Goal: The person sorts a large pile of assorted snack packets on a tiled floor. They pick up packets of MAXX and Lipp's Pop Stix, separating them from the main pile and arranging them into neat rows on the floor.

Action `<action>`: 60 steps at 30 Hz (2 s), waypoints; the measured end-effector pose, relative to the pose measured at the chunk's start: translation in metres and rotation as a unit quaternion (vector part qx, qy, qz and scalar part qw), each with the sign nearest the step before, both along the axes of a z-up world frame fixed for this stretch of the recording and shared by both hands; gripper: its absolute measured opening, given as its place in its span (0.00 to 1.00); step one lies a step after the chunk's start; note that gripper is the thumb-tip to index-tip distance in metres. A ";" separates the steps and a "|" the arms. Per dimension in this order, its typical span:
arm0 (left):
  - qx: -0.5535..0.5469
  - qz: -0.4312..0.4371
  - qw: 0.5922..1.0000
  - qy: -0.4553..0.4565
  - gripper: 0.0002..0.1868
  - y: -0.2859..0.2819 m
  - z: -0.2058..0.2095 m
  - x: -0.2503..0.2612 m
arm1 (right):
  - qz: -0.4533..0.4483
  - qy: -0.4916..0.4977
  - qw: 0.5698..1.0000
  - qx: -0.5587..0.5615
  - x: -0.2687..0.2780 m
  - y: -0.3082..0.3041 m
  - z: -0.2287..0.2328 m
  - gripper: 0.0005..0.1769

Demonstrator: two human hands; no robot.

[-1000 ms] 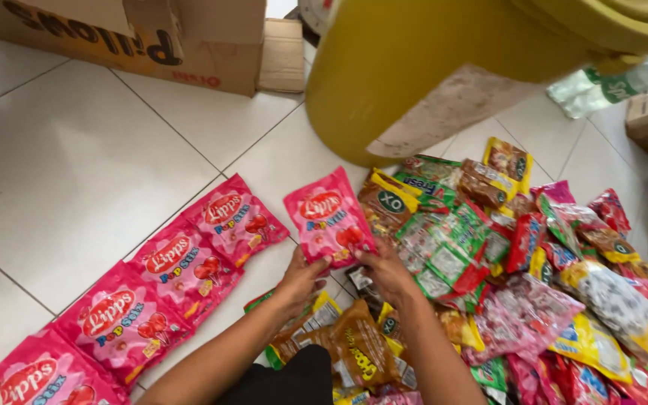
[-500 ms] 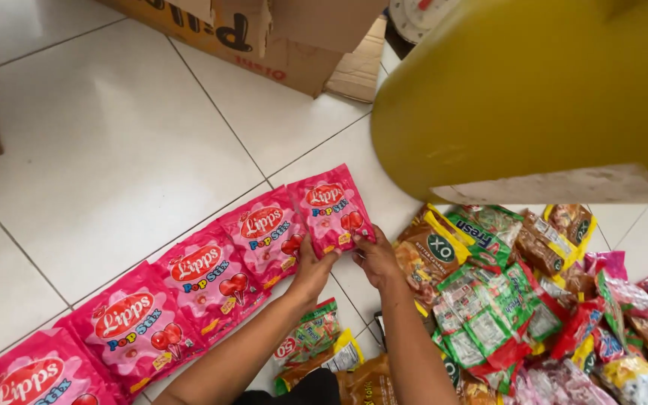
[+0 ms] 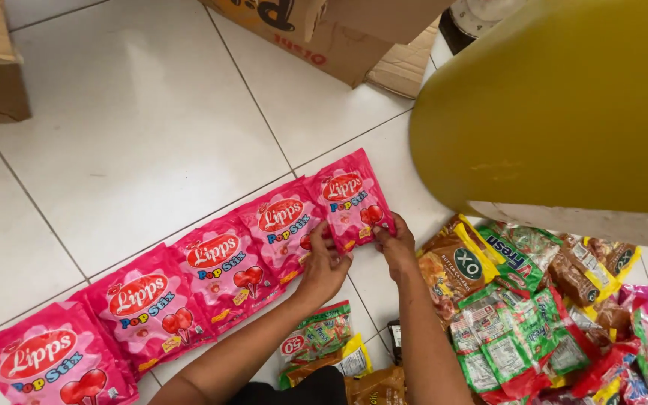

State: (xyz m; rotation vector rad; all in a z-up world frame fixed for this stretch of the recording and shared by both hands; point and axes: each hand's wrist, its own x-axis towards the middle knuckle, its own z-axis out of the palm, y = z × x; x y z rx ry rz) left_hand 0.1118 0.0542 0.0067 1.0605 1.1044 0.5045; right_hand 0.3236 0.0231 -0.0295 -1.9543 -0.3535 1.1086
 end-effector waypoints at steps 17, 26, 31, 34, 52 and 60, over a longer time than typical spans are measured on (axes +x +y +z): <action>0.251 -0.140 0.955 0.069 0.49 -0.044 -0.002 -0.008 | 0.016 -0.405 0.914 -0.023 -0.047 -0.016 -0.017 0.34; 0.283 -0.241 0.928 0.013 0.27 -0.065 0.023 -0.014 | -0.023 -0.268 0.963 -0.013 -0.098 -0.121 0.078 0.33; 0.280 -0.377 0.882 -0.026 0.22 -0.091 -0.001 -0.016 | 0.002 -0.262 0.964 0.035 -0.104 -0.212 0.101 0.18; 0.173 -0.512 0.833 0.115 0.25 -0.097 0.066 -0.009 | -0.051 -0.211 0.975 0.050 -0.110 -0.262 0.116 0.18; 0.501 -0.637 0.586 0.024 0.33 -0.187 0.095 -0.001 | 0.100 -0.608 0.739 -0.273 -0.036 -0.470 0.196 0.21; 0.445 -0.789 0.418 0.069 0.33 -0.234 0.160 0.028 | 0.102 -0.682 0.641 -0.336 -0.005 -0.469 0.164 0.30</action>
